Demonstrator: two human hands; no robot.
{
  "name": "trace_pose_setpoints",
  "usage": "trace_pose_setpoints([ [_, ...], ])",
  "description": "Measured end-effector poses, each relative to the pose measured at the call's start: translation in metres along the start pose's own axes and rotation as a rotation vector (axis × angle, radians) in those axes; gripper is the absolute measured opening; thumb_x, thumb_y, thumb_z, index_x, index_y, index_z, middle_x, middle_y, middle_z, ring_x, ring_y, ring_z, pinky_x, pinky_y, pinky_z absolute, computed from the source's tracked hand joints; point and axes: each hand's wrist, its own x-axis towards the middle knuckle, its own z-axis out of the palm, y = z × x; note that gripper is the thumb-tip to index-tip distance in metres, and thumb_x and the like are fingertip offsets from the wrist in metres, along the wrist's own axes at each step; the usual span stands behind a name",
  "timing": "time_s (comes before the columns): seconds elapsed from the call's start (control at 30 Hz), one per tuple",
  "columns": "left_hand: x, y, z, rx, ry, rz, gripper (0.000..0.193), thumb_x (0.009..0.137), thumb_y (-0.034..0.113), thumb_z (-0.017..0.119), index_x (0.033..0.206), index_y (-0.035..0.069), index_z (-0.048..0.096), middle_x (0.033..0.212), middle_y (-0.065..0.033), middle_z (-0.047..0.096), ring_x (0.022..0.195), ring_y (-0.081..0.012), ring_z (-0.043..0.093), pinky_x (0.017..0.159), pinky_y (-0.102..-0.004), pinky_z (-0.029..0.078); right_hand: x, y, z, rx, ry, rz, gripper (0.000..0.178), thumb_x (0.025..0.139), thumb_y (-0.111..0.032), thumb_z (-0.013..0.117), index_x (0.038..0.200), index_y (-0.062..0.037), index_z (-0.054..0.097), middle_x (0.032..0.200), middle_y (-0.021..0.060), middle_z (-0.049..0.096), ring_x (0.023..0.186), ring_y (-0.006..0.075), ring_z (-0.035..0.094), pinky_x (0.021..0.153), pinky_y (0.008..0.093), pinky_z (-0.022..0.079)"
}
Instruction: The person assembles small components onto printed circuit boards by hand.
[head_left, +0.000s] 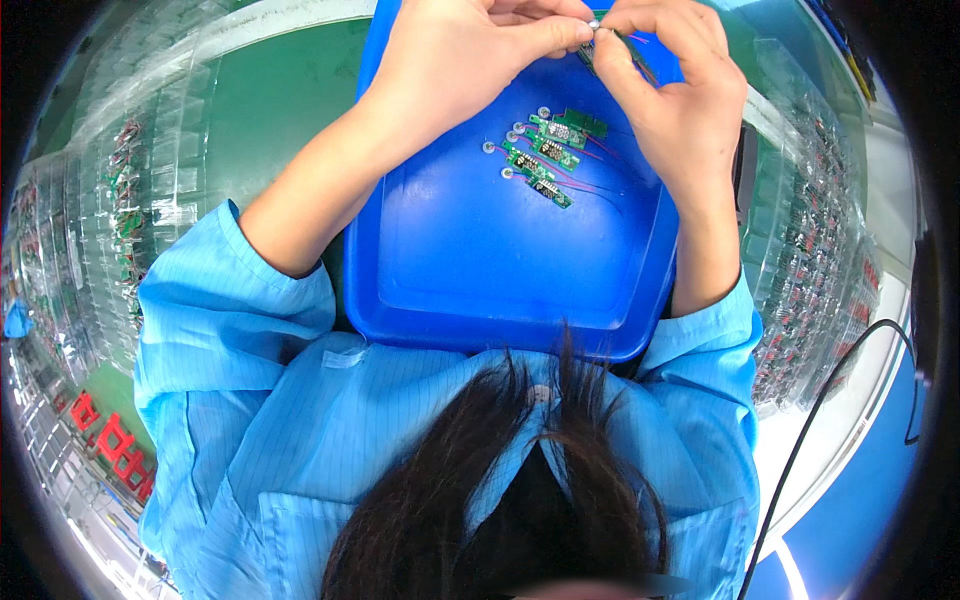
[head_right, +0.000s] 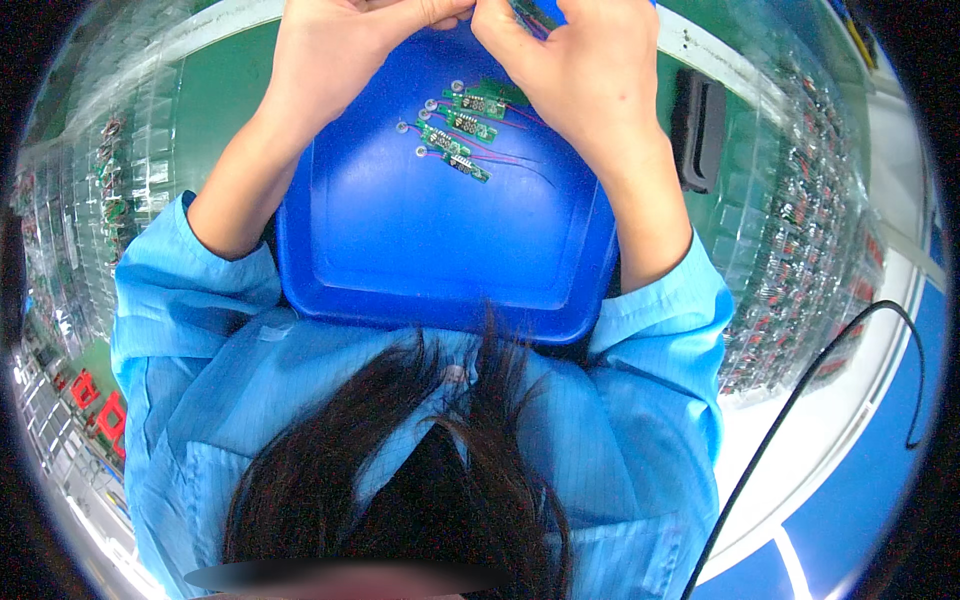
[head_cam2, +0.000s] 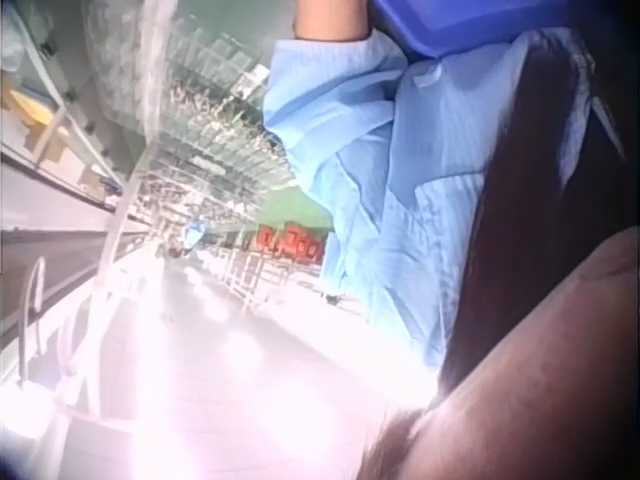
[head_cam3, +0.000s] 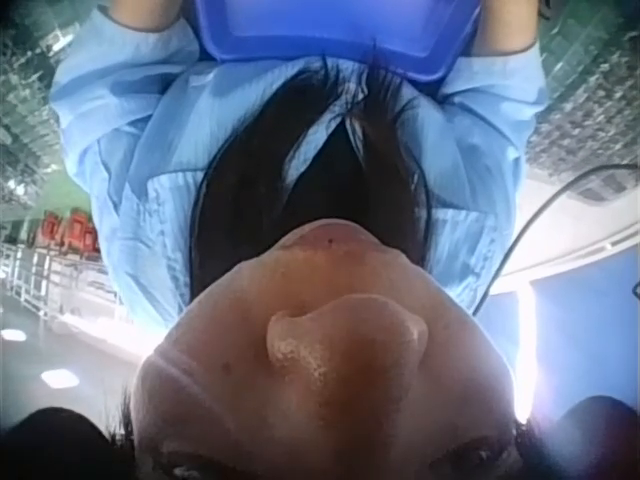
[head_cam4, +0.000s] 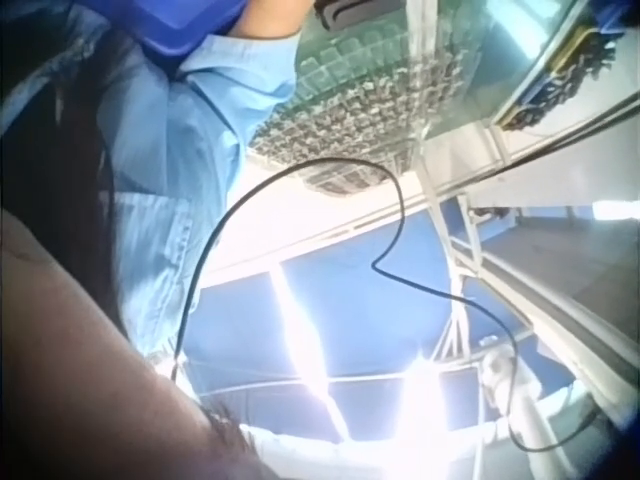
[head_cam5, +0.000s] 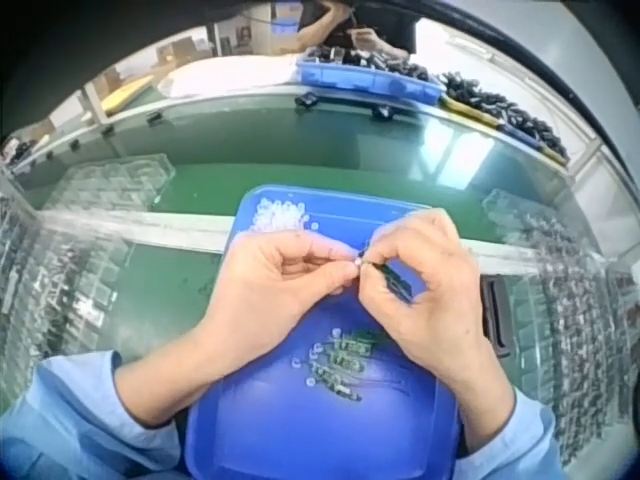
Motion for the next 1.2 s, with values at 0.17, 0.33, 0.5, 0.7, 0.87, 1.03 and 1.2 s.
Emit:
trace_pose_setpoints([
  [0.17, -0.001, -0.005, 0.0, 0.006, -0.023, -0.025, 0.017, 0.094, 0.0, 0.071, 0.11, -0.005, 0.072, 0.1, -0.0082, 0.075, 0.092, -0.0116, 0.071, 0.084, -0.0249, 0.059, -0.012, 0.025, 0.006, -0.1, -0.014, -0.039, 0.01, 0.085, -0.005, 0.077, 0.094, -0.004, 0.074, 0.098, 0.0087, 0.075, 0.095, 0.0226, 0.069, 0.09, 0.0328, 0.053],
  [0.33, 0.0, -0.008, -0.002, -0.01, -0.039, 0.004, 0.015, 0.095, 0.002, 0.071, 0.109, -0.005, 0.072, 0.1, -0.008, 0.075, 0.092, -0.0112, 0.071, 0.083, -0.0245, 0.059, -0.018, 0.023, 0.007, 0.09, -0.048, 0.24, 0.014, 0.088, -0.006, 0.078, 0.101, -0.0011, 0.077, 0.098, 0.0076, 0.077, 0.09, 0.016, 0.07, 0.084, 0.0293, 0.055],
  [0.5, -0.003, 0.009, 0.004, 0.045, -0.064, -0.004, 0.013, 0.095, 0.003, 0.071, 0.105, -0.005, 0.073, 0.093, -0.0076, 0.075, 0.085, -0.0106, 0.07, 0.076, -0.0235, 0.058, -0.015, 0.025, 0.002, 0.156, -0.106, 0.368, 0.017, 0.09, -0.008, 0.078, 0.104, 0.0008, 0.077, 0.092, 0.0065, 0.077, 0.082, 0.0097, 0.068, 0.078, 0.0244, 0.055],
  [0.7, 0.003, 0.024, -0.02, 0.068, -0.381, -0.255, 0.016, 0.093, 0.01, 0.073, 0.101, -0.004, 0.075, 0.084, -0.0062, 0.074, 0.072, -0.0103, 0.066, 0.066, -0.0235, 0.053, -0.005, -0.002, -0.014, 0.283, -0.327, 0.501, 0.015, 0.083, -0.015, 0.079, 0.089, -0.0015, 0.075, 0.08, 0.0122, 0.073, 0.074, 0.0205, 0.071, 0.073, 0.0334, 0.057],
  [0.87, 0.0, 0.053, -0.023, 0.548, -0.528, -0.221, 0.017, 0.087, 0.012, 0.073, 0.094, -0.003, 0.075, 0.083, -0.0141, 0.074, 0.072, -0.0177, 0.068, 0.069, -0.0323, 0.055, -0.008, -0.006, -0.016, 0.244, -0.655, 0.53, 0.019, 0.077, -0.017, 0.083, 0.084, -0.0027, 0.072, 0.077, 0.0097, 0.07, 0.073, 0.0207, 0.069, 0.071, 0.0353, 0.055],
  [1.03, 0.013, 0.03, -0.027, 1.001, 0.019, 0.18, 0.015, 0.087, 0.009, 0.067, 0.095, 0.0, 0.076, 0.091, -0.0204, 0.071, 0.085, -0.0379, 0.069, 0.079, -0.0446, 0.055, -0.021, 0.007, -0.003, 0.113, -0.614, 0.103, 0.013, 0.077, -0.013, 0.08, 0.081, -0.0048, 0.071, 0.085, 0.0073, 0.065, 0.087, 0.028, 0.062, 0.081, 0.0388, 0.047],
  [1.2, 0.06, 0.007, -0.036, 1.195, -0.038, 0.681, 0.012, 0.081, 0.005, 0.068, 0.087, 0.003, 0.078, 0.092, -0.0135, 0.066, 0.096, -0.0325, 0.062, 0.087, -0.0409, 0.051, -0.003, 0.022, -0.009, 0.105, -0.431, 0.242, 0.015, 0.079, -0.015, 0.081, 0.089, -0.0049, 0.077, 0.089, 0.0101, 0.073, 0.086, 0.0253, 0.071, 0.077, 0.0346, 0.054],
])
